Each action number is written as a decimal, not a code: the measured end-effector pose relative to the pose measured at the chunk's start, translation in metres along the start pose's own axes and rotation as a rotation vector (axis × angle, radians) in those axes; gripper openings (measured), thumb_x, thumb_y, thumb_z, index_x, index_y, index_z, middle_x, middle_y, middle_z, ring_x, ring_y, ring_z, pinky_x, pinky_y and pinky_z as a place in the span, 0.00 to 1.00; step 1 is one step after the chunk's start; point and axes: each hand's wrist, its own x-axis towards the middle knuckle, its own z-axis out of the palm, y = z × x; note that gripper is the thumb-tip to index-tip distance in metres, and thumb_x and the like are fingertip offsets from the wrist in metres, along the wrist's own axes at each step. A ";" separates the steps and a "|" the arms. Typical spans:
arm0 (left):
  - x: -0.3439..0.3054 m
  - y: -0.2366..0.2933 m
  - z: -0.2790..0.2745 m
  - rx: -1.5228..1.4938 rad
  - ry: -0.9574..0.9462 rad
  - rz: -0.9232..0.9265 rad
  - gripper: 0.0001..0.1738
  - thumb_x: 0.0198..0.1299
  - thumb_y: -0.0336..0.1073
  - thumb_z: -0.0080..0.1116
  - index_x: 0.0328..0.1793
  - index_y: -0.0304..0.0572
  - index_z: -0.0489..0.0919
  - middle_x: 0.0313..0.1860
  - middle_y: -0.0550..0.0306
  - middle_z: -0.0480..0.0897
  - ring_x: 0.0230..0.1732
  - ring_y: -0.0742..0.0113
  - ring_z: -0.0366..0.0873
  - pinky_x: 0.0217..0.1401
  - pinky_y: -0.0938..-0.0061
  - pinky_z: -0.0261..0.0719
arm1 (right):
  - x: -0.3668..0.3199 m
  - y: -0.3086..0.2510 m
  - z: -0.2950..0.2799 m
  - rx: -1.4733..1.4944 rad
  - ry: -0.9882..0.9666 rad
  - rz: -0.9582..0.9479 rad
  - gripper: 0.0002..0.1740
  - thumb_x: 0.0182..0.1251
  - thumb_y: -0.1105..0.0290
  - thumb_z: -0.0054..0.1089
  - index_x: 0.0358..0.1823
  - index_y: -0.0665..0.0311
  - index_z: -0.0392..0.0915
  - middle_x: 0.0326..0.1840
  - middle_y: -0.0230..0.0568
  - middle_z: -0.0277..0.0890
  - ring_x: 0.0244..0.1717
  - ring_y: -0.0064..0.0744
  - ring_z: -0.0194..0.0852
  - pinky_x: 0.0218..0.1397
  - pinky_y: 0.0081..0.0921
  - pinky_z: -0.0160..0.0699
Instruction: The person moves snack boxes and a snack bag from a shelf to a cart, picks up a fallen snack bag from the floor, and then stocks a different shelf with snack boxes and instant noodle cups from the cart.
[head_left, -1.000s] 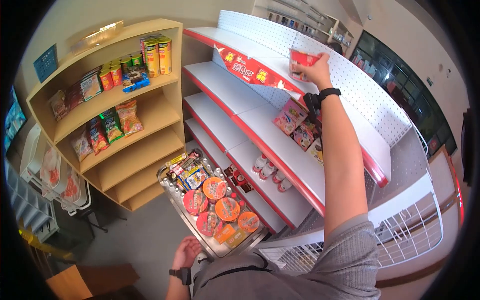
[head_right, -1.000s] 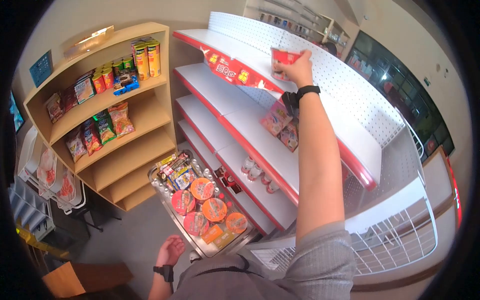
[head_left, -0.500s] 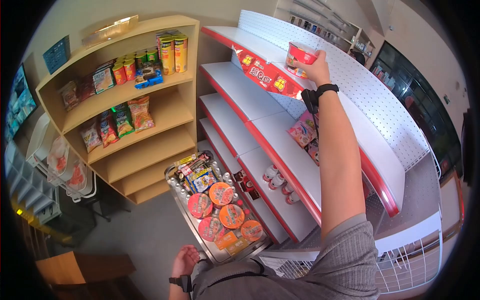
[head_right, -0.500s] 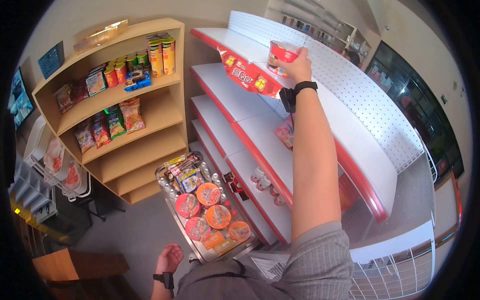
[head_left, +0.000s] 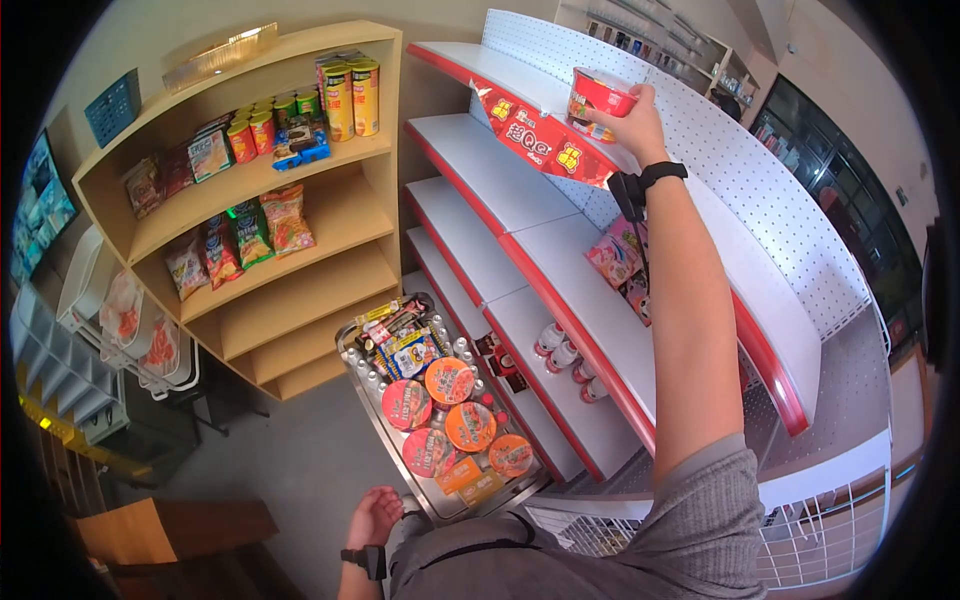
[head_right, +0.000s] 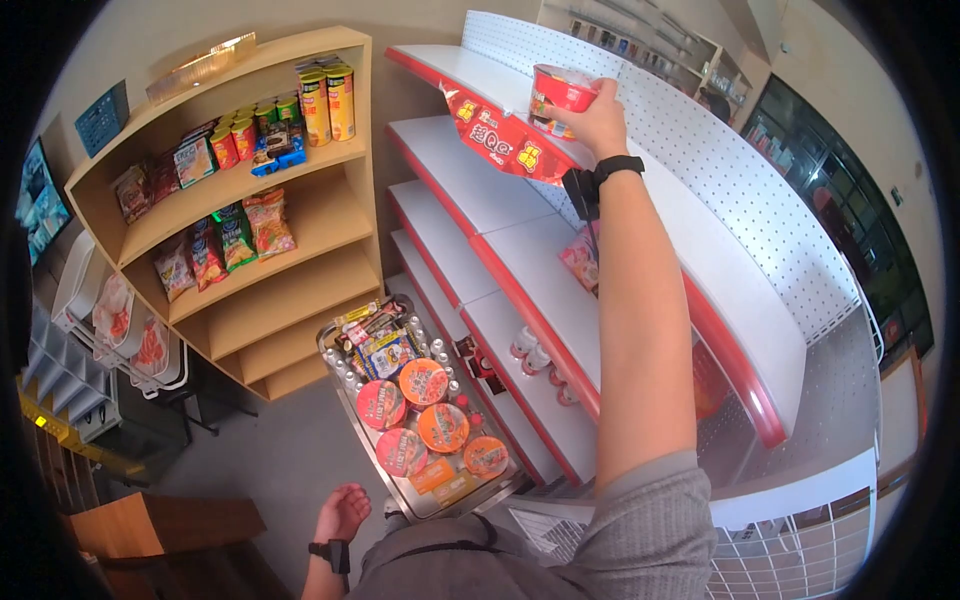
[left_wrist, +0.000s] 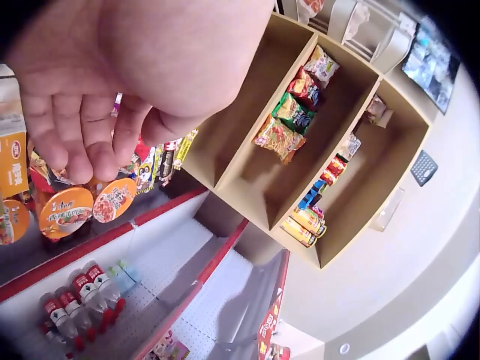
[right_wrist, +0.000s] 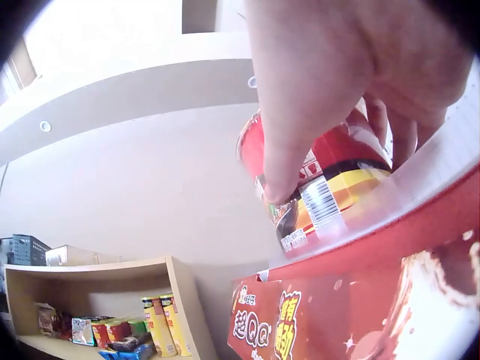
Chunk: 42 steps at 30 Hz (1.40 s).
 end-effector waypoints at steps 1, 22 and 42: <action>0.000 0.000 0.001 -0.001 -0.001 0.000 0.13 0.73 0.41 0.53 0.52 0.39 0.79 0.41 0.54 0.84 0.43 0.60 0.82 0.51 0.65 0.82 | -0.002 0.000 0.000 0.003 0.007 -0.003 0.56 0.37 0.44 0.88 0.60 0.67 0.64 0.50 0.60 0.83 0.50 0.53 0.86 0.56 0.38 0.84; 0.007 0.007 -0.017 0.063 0.030 -0.120 0.13 0.76 0.41 0.50 0.50 0.40 0.79 0.41 0.59 0.84 0.44 0.66 0.82 0.52 0.70 0.81 | -0.212 -0.105 -0.008 0.084 0.167 -0.548 0.31 0.65 0.59 0.72 0.62 0.72 0.73 0.60 0.57 0.77 0.62 0.53 0.76 0.66 0.44 0.73; 0.132 -0.040 -0.031 0.635 0.304 -0.204 0.38 0.72 0.45 0.63 0.83 0.57 0.58 0.67 0.52 0.75 0.49 0.58 0.82 0.50 0.66 0.87 | -0.709 0.009 0.119 0.809 -1.193 1.178 0.22 0.75 0.60 0.57 0.62 0.68 0.71 0.47 0.43 0.82 0.49 0.33 0.87 0.50 0.30 0.87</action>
